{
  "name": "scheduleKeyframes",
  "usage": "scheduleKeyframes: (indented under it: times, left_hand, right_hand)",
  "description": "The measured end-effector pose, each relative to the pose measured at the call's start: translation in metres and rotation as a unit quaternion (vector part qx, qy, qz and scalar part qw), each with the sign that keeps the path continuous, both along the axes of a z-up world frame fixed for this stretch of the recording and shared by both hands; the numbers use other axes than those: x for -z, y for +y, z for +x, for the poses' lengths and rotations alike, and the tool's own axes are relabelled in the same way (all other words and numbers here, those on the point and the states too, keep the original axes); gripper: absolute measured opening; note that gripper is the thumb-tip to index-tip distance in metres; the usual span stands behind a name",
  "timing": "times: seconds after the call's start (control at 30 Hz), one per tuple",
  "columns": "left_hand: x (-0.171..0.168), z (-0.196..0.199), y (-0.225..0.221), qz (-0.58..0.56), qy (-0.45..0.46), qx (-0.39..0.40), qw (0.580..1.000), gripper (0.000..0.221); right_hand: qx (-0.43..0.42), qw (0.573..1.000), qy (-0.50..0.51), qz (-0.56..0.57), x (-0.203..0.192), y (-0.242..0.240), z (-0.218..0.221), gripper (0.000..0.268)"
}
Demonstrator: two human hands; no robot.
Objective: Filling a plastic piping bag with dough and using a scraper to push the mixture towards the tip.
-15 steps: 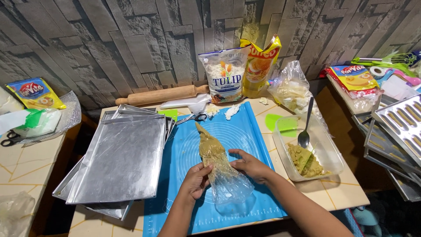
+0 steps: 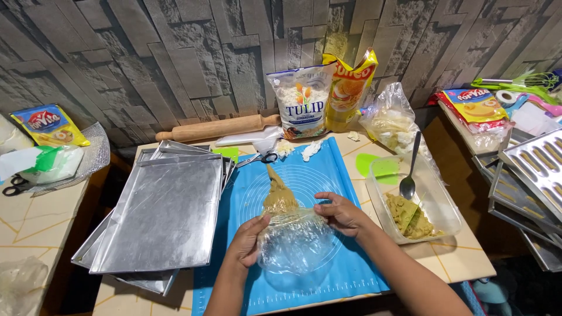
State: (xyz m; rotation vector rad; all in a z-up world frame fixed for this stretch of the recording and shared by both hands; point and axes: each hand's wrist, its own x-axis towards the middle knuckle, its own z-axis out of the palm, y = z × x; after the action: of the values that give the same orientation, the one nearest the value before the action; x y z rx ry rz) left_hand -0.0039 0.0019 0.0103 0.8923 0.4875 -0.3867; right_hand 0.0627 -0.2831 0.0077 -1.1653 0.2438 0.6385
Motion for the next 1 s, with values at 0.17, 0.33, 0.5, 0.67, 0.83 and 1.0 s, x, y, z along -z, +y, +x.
scheduleKeyframes:
  times: [0.17,0.33,0.5,0.67,0.83,1.0]
  left_hand:
    - [-0.028,-0.018,0.014,0.099,0.031,-0.040,0.994,0.043]
    - [-0.032,-0.034,0.027,0.146,0.031,-0.047,0.988,0.037]
    - [0.015,-0.034,0.042,0.034,-0.056,-0.049,0.997,0.035]
    - [0.036,-0.029,0.030,0.293,-0.287,0.002,0.912,0.025]
    - [0.016,-0.019,0.016,0.374,-0.284,-0.111,0.876,0.042]
    - [-0.037,-0.015,-0.006,0.463,-0.382,-0.128,0.789,0.018]
  right_hand:
    - [0.014,0.999,-0.030,0.012,-0.025,-0.017,-0.006,0.053]
    - [-0.121,0.884,-0.263,-0.368,-0.052,0.008,-0.036,0.028]
    - [-0.204,0.622,-0.634,-0.411,-0.015,0.035,-0.040,0.067]
    - [-0.167,0.497,-0.745,-0.412,-0.010,0.059,-0.038,0.056]
    - [-0.136,0.676,-0.648,-0.323,0.000,0.056,-0.025,0.021]
    - [0.001,0.852,-0.453,-0.263,-0.041,0.039,-0.004,0.023]
